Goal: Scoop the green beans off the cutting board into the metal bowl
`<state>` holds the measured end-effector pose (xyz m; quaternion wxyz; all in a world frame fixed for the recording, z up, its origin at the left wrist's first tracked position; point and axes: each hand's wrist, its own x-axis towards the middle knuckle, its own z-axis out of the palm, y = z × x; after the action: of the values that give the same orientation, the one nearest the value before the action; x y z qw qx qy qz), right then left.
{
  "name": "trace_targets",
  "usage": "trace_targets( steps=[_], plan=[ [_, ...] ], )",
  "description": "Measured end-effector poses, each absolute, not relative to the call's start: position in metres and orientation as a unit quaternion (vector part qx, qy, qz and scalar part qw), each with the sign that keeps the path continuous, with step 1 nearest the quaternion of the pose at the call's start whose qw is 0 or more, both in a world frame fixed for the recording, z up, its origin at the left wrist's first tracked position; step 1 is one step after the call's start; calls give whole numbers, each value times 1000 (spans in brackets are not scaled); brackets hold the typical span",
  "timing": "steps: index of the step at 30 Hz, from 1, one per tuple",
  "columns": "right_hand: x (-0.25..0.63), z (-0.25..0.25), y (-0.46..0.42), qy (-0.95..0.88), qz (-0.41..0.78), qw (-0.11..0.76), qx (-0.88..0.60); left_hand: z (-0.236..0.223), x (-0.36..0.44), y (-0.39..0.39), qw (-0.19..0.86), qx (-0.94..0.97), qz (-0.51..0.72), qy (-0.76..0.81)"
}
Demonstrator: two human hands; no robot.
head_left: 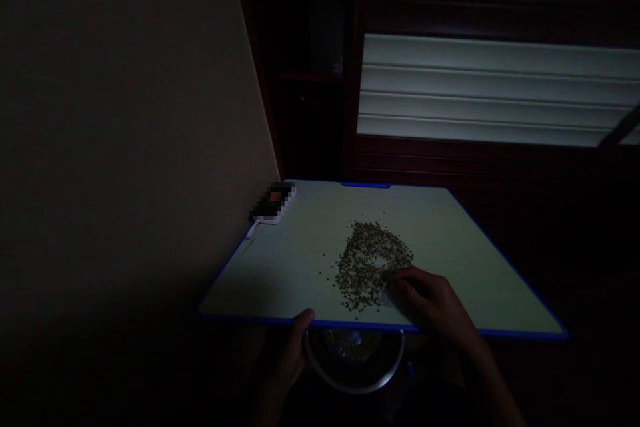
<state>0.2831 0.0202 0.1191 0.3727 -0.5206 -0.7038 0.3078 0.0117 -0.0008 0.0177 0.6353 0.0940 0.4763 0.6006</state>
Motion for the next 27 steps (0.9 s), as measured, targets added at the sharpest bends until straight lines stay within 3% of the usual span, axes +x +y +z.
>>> trace_targets(
  steps=[27],
  plan=[
    [285, 121, 16, -723, 333, 346, -496, 23, 14, -1, 653, 92, 597, 456]
  ],
)
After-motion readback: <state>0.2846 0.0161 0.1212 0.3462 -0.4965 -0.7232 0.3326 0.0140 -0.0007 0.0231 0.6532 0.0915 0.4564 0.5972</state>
